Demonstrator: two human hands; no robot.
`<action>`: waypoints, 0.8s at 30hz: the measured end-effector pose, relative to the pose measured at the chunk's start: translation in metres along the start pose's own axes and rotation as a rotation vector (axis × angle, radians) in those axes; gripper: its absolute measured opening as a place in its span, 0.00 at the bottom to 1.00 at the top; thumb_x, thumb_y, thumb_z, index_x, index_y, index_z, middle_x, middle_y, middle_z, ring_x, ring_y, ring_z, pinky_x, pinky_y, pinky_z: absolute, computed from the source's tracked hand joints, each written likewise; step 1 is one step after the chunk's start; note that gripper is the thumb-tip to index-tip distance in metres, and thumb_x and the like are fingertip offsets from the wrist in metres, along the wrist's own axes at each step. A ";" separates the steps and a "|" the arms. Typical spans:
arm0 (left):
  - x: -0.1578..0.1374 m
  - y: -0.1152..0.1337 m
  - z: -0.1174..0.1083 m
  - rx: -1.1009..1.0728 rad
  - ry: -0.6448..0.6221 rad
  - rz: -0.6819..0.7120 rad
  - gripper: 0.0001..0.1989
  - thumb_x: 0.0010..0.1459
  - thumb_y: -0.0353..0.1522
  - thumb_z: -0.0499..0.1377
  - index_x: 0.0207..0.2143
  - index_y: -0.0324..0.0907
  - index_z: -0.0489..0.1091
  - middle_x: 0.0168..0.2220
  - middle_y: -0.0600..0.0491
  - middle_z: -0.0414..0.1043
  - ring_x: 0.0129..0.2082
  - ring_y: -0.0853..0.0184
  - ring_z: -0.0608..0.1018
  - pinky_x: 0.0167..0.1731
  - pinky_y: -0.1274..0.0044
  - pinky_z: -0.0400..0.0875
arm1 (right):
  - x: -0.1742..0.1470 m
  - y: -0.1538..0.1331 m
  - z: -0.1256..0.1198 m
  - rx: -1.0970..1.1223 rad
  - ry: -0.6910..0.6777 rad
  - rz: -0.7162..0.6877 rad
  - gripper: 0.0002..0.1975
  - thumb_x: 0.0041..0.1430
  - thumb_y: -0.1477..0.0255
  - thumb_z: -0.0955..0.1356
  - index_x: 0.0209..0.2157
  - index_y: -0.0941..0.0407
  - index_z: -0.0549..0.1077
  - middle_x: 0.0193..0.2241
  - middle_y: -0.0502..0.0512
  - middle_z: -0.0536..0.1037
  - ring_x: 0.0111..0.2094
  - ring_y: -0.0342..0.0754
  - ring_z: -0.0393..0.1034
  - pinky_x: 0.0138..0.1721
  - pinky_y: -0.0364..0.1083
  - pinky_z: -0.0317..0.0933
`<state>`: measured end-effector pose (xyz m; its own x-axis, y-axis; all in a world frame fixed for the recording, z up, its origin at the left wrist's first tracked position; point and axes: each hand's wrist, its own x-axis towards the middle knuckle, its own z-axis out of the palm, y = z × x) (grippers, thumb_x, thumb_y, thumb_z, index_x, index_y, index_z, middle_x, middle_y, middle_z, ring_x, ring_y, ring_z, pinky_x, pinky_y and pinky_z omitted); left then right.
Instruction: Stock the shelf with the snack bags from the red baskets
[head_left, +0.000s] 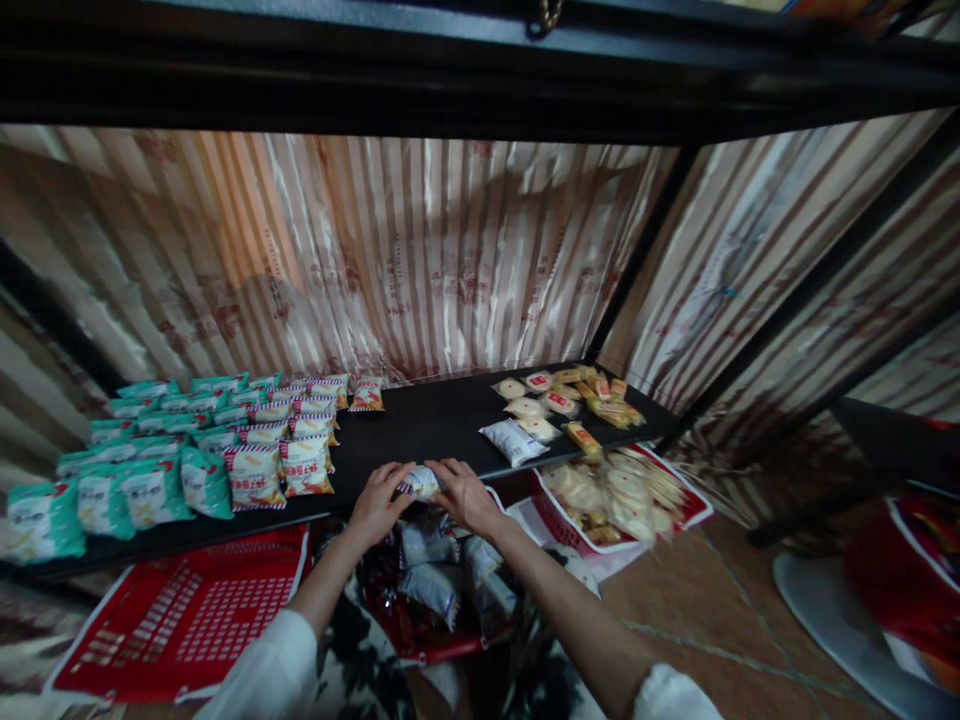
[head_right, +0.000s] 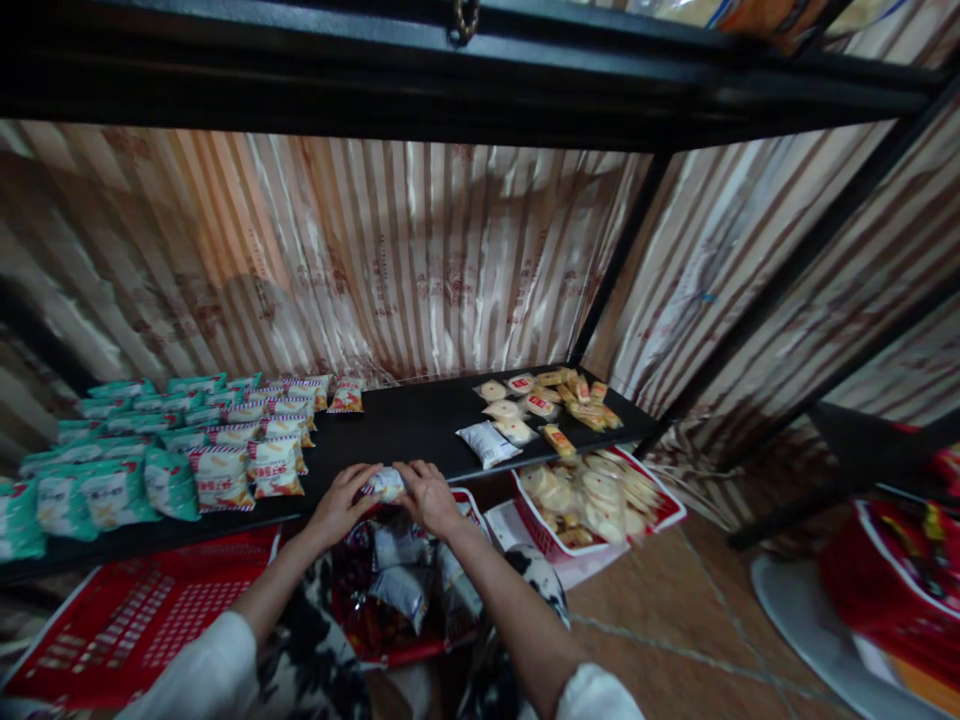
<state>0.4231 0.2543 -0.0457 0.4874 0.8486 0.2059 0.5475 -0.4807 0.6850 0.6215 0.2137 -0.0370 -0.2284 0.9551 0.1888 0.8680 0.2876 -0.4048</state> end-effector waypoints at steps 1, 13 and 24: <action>0.002 0.003 -0.005 -0.031 0.007 -0.002 0.22 0.55 0.37 0.55 0.53 0.45 0.66 0.49 0.48 0.68 0.50 0.63 0.70 0.52 0.71 0.63 | 0.000 -0.001 -0.003 0.033 -0.007 0.003 0.26 0.56 0.71 0.66 0.57 0.58 0.62 0.50 0.62 0.70 0.50 0.52 0.64 0.53 0.50 0.56; 0.026 -0.005 -0.019 -0.566 0.185 -0.338 0.25 0.51 0.38 0.58 0.50 0.37 0.66 0.39 0.48 0.74 0.35 0.67 0.76 0.33 0.77 0.72 | 0.008 -0.012 -0.007 0.604 -0.031 0.169 0.22 0.59 0.61 0.61 0.51 0.57 0.67 0.45 0.58 0.76 0.44 0.52 0.71 0.45 0.49 0.63; 0.024 -0.022 0.005 -0.870 0.231 -0.409 0.22 0.49 0.37 0.62 0.46 0.37 0.67 0.40 0.47 0.76 0.38 0.64 0.78 0.40 0.73 0.73 | 0.037 -0.023 0.015 1.208 -0.081 0.297 0.29 0.51 0.51 0.66 0.47 0.57 0.70 0.41 0.58 0.77 0.42 0.52 0.72 0.49 0.53 0.62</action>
<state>0.4261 0.2841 -0.0588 0.1770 0.9798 -0.0933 -0.0922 0.1108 0.9896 0.5863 0.2435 -0.0337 -0.1562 0.9837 -0.0890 -0.0604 -0.0994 -0.9932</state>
